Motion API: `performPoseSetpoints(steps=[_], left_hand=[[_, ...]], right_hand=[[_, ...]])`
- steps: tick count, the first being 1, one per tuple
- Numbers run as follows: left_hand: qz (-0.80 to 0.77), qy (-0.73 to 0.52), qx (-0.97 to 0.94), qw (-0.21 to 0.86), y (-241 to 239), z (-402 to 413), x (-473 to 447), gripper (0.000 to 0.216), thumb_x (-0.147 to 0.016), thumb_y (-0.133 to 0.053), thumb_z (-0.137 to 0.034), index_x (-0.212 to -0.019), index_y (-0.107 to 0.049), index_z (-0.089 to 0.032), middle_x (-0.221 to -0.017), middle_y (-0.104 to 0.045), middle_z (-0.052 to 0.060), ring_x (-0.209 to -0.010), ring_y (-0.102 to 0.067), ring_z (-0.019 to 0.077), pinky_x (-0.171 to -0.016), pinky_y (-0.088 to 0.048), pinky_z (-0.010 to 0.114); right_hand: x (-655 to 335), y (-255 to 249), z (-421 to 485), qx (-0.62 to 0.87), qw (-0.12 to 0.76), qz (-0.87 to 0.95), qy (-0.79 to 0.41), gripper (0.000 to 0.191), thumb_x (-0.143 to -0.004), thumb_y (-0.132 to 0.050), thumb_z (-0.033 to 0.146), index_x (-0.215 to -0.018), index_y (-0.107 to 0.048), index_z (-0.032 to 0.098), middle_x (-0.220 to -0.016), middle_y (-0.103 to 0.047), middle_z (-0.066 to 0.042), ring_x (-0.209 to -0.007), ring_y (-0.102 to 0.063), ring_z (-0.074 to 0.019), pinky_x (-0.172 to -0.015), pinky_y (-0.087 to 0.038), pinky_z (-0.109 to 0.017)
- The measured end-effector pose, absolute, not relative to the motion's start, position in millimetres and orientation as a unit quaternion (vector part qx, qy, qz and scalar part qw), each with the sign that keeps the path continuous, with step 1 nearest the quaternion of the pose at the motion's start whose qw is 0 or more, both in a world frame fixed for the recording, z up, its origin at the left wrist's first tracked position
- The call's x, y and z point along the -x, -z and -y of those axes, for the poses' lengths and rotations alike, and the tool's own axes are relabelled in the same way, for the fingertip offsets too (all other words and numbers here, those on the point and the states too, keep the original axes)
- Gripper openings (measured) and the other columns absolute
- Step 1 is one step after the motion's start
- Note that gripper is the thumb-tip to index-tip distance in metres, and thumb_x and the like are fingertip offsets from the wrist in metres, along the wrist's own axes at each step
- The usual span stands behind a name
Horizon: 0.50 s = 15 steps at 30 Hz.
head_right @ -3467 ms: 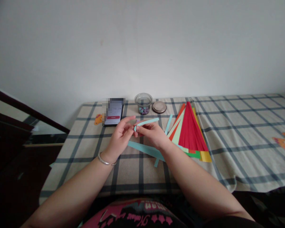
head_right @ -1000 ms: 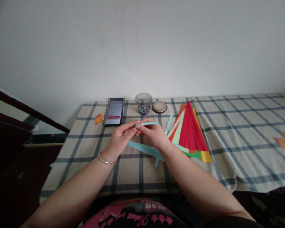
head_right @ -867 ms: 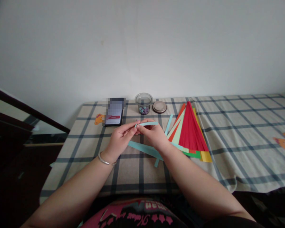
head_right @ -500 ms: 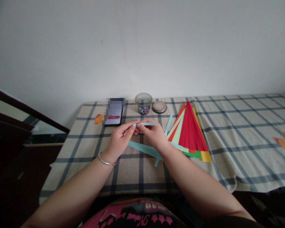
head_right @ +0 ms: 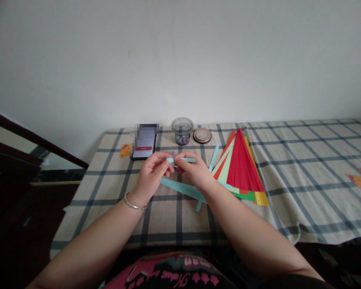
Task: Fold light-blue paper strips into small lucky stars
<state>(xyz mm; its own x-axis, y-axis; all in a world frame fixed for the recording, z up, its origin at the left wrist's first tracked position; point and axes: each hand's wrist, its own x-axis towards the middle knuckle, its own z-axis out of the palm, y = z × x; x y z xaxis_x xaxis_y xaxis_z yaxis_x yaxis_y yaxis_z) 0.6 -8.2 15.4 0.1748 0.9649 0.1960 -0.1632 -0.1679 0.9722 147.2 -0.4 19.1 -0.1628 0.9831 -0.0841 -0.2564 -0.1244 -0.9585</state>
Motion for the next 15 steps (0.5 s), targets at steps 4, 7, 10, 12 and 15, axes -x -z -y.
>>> performPoseSetpoints(steps=[4, 7, 10, 12, 15], left_hand=[[-0.357, -0.531, -0.543, 0.544, -16.3, 8.7, -0.7, 0.022, -0.082, -0.063, -0.037, -0.091, -0.06, -0.016, -0.064, -0.062, -0.002, -0.054, -0.054, 0.0077, -0.052, -0.044, 0.019], [-0.355, -0.525, -0.533, 0.561, -15.7, 8.4, -0.6, 0.023, -0.083, -0.063, -0.038, -0.091, -0.061, -0.017, -0.063, -0.062, -0.002, -0.053, -0.054, 0.008, -0.052, -0.043, 0.02], [-0.346, -0.515, -0.522, 0.586, -14.3, 7.4, -0.7, 0.023, -0.082, -0.063, -0.038, -0.093, -0.063, -0.017, -0.063, -0.062, -0.002, -0.053, -0.055, 0.0081, -0.051, -0.042, 0.02], [-0.335, -0.511, -0.514, 0.601, -12.9, 6.5, -0.7, 0.023, -0.082, -0.063, -0.038, -0.093, -0.064, -0.018, -0.063, -0.062, -0.002, -0.053, -0.055, 0.0081, -0.051, -0.041, 0.02], [-0.323, -0.51, -0.503, 0.618, -10.3, 5.1, -0.4, 0.024, -0.081, -0.063, -0.039, -0.093, -0.066, -0.018, -0.063, -0.063, -0.001, -0.053, -0.055, 0.0082, -0.051, -0.041, 0.02]], right_hand=[[-147.1, -17.1, -0.3, 0.412, 0.49, 0.429, -0.637, 0.034, -0.062, -0.078, 0.048, -0.067, -0.062, 0.018, -0.055, -0.057, 0.004, -0.053, -0.049, -0.0101, -0.056, -0.038, -0.026], [-147.4, -15.6, -0.4, 0.405, 0.49, 0.433, -0.639, 0.034, -0.063, -0.078, 0.048, -0.069, -0.062, 0.018, -0.055, -0.057, 0.004, -0.053, -0.05, -0.0107, -0.055, -0.038, -0.026], [-147.9, -14.8, 0.0, 0.389, 0.484, 0.441, -0.648, 0.034, -0.065, -0.077, 0.049, -0.071, -0.062, 0.018, -0.057, -0.06, 0.003, -0.055, -0.054, -0.012, -0.056, -0.04, -0.027], [-148.2, -14.5, 0.3, 0.377, 0.478, 0.442, -0.659, 0.035, -0.066, -0.076, 0.05, -0.072, -0.062, 0.018, -0.058, -0.061, 0.003, -0.056, -0.056, -0.0127, -0.058, -0.042, -0.028], [-148.7, -14.5, 0.3, 0.36, 0.472, 0.444, -0.671, 0.034, -0.067, -0.077, 0.05, -0.072, -0.063, 0.019, -0.06, -0.062, 0.003, -0.056, -0.057, -0.0126, -0.058, -0.043, -0.028]])
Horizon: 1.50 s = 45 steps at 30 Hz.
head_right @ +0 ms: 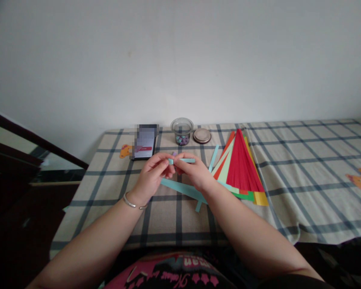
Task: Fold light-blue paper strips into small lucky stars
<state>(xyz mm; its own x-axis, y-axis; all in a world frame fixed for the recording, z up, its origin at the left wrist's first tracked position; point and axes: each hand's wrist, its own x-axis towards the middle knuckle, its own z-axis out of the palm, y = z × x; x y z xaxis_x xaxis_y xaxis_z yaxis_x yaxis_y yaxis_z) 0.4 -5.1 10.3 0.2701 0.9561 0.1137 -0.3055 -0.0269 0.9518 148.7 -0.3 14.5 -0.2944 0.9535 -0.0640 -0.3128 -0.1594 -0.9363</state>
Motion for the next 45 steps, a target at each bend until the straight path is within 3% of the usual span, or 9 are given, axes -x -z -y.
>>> performPoseSetpoints(steps=[10, 20, 26, 30, 36, 45], left_hand=[[-0.294, -0.508, -0.506, 0.632, -3.8, 2.6, -0.1, 0.025, -0.084, -0.062, -0.038, -0.097, -0.069, -0.018, -0.064, -0.064, 0.0, -0.059, -0.056, 0.0092, -0.057, -0.044, 0.021], [-0.322, -0.502, -0.581, 0.554, -7.9, 3.4, 0.2, 0.028, -0.088, -0.056, -0.037, -0.101, -0.07, -0.017, -0.062, -0.058, -0.001, -0.059, -0.053, 0.0095, -0.061, -0.047, 0.023], [-0.326, -0.515, -0.642, 0.466, -11.2, 6.4, 2.9, 0.024, -0.09, -0.051, -0.025, -0.104, -0.068, -0.017, -0.091, -0.067, 0.005, -0.066, -0.057, 0.0089, -0.065, -0.05, 0.023], [-0.319, -0.509, -0.654, 0.459, -8.4, 7.9, 3.5, 0.026, -0.089, -0.055, -0.028, -0.112, -0.064, -0.018, -0.104, -0.066, 0.007, -0.07, -0.06, 0.0095, -0.066, -0.052, 0.022], [-0.329, -0.525, -0.643, 0.451, -8.4, 6.3, 1.3, 0.023, -0.091, -0.053, -0.031, -0.106, -0.062, -0.016, -0.085, -0.066, 0.003, -0.068, -0.061, 0.0091, -0.065, -0.052, 0.021], [-0.34, -0.533, -0.611, 0.476, -8.3, 5.3, 0.6, 0.023, -0.089, -0.056, -0.033, -0.103, -0.063, -0.016, -0.082, -0.066, 0.003, -0.065, -0.06, 0.0089, -0.064, -0.052, 0.021]], right_hand=[[-147.4, -12.2, -0.5, 0.327, 0.478, 0.456, -0.676, 0.032, -0.067, -0.079, 0.044, -0.073, -0.061, 0.019, -0.057, -0.062, 0.003, -0.058, -0.057, -0.0129, -0.062, -0.044, -0.03], [-148.5, -12.6, -2.6, 0.326, 0.463, 0.464, -0.681, 0.032, -0.067, -0.079, 0.045, -0.075, -0.063, 0.019, -0.06, -0.063, 0.002, -0.059, -0.057, -0.0128, -0.061, -0.043, -0.028], [-149.3, -11.2, -4.5, 0.326, 0.479, 0.47, -0.666, 0.029, -0.068, -0.079, 0.042, -0.075, -0.065, 0.018, -0.063, -0.063, 0.002, -0.059, -0.056, -0.0108, -0.056, -0.038, -0.025], [-148.2, -11.8, -4.9, 0.344, 0.493, 0.448, -0.662, 0.031, -0.062, -0.082, 0.043, -0.073, -0.066, 0.018, -0.063, -0.063, 0.003, -0.058, -0.054, -0.0102, -0.057, -0.039, -0.025], [-147.1, -12.2, -4.8, 0.372, 0.508, 0.443, -0.638, 0.032, -0.061, -0.081, 0.045, -0.069, -0.067, 0.017, -0.06, -0.062, 0.003, -0.054, -0.049, -0.0087, -0.055, -0.037, -0.024], [-147.6, -14.0, -4.6, 0.388, 0.51, 0.461, -0.613, 0.033, -0.063, -0.078, 0.047, -0.066, -0.064, 0.017, -0.059, -0.058, 0.003, -0.054, -0.045, -0.0085, -0.055, -0.034, -0.025]])
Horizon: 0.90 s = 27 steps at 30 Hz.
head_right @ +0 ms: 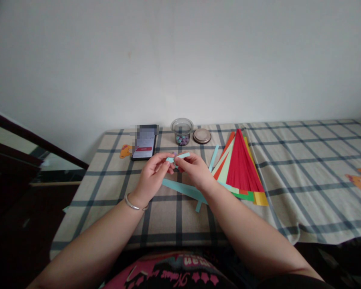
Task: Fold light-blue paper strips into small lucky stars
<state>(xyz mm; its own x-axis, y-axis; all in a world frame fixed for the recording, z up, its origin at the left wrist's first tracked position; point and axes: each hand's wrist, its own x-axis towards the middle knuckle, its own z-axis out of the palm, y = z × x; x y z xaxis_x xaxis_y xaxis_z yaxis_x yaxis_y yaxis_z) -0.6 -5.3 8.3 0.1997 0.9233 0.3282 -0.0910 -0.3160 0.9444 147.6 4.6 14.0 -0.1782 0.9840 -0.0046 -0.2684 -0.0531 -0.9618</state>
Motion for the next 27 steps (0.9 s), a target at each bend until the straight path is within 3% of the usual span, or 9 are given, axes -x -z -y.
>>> performPoseSetpoints(steps=[7, 13, 27], left_hand=[[-0.327, -0.525, -0.57, 0.54, -12.7, 5.7, 0.0, 0.026, -0.086, -0.06, -0.035, -0.102, -0.067, -0.015, -0.074, -0.066, 0.002, -0.062, -0.059, 0.0094, -0.063, -0.051, 0.023], [-0.33, -0.503, -0.558, 0.572, -9.4, 4.3, 1.3, 0.031, -0.089, -0.056, -0.033, -0.111, -0.069, -0.015, -0.074, -0.068, 0.004, -0.063, -0.06, 0.0103, -0.063, -0.051, 0.023], [-0.32, -0.475, -0.64, 0.512, -6.7, 6.1, 0.5, 0.038, -0.094, -0.046, -0.032, -0.128, -0.059, -0.019, -0.08, -0.071, 0.006, -0.068, -0.064, 0.0131, -0.067, -0.055, 0.026]], right_hand=[[-149.1, -8.4, -5.7, 0.374, 0.503, 0.459, -0.63, 0.034, -0.064, -0.079, 0.048, -0.071, -0.065, 0.018, -0.063, -0.061, 0.002, -0.057, -0.05, -0.0099, -0.057, -0.037, -0.026], [-149.3, -7.0, -5.1, 0.319, 0.488, 0.493, -0.646, 0.027, -0.074, -0.073, 0.043, -0.072, -0.062, 0.019, -0.063, -0.058, 0.003, -0.06, -0.054, -0.012, -0.064, -0.042, -0.029], [-144.0, -18.3, -1.6, 0.318, 0.492, 0.488, -0.648, 0.035, -0.07, -0.075, 0.047, -0.064, -0.054, 0.02, -0.048, -0.048, 0.007, -0.049, -0.048, -0.01, -0.055, -0.041, -0.027]])
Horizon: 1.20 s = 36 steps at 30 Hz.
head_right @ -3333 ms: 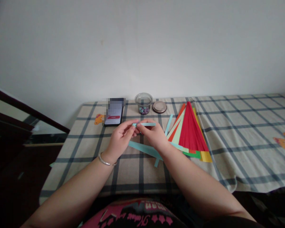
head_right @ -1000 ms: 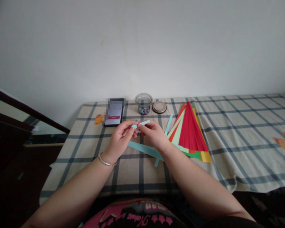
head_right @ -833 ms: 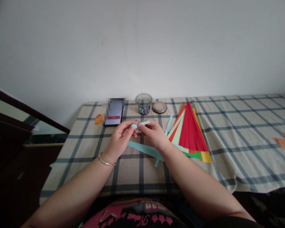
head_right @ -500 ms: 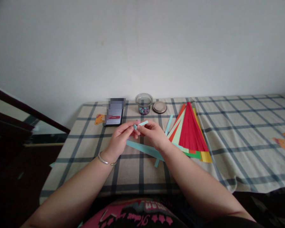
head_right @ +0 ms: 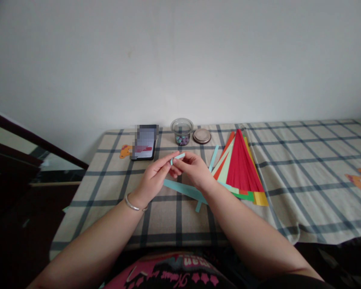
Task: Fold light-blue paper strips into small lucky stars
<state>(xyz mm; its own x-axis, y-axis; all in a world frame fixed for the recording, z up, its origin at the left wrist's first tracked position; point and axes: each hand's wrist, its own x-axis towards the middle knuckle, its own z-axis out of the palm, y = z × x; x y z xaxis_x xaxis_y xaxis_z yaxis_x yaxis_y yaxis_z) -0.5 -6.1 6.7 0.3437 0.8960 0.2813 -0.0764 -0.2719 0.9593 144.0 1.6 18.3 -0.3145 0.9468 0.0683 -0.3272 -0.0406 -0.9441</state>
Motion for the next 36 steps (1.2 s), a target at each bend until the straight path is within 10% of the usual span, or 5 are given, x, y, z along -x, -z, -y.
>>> performPoseSetpoints(steps=[18, 36], left_hand=[[-0.334, -0.519, -0.622, 0.481, -9.8, 7.5, 1.2, 0.028, -0.092, -0.051, -0.035, -0.11, -0.061, -0.017, -0.1, -0.068, 0.007, -0.065, -0.062, 0.0088, -0.065, -0.054, 0.022], [-0.329, -0.545, -0.558, 0.533, -11.9, 4.7, -1.7, 0.022, -0.084, -0.063, -0.035, -0.094, -0.064, -0.015, -0.079, -0.067, 0.002, -0.062, -0.062, 0.0091, -0.062, -0.055, 0.023]], right_hand=[[-148.3, -14.3, -4.2, 0.374, 0.511, 0.454, -0.627, 0.032, -0.062, -0.081, 0.043, -0.069, -0.063, 0.018, -0.061, -0.061, 0.003, -0.055, -0.049, -0.0089, -0.055, -0.036, -0.025], [-148.7, -13.6, -3.4, 0.393, 0.495, 0.412, -0.656, 0.037, -0.059, -0.081, 0.049, -0.067, -0.061, 0.019, -0.062, -0.062, 0.004, -0.056, -0.053, -0.0097, -0.058, -0.04, -0.025]])
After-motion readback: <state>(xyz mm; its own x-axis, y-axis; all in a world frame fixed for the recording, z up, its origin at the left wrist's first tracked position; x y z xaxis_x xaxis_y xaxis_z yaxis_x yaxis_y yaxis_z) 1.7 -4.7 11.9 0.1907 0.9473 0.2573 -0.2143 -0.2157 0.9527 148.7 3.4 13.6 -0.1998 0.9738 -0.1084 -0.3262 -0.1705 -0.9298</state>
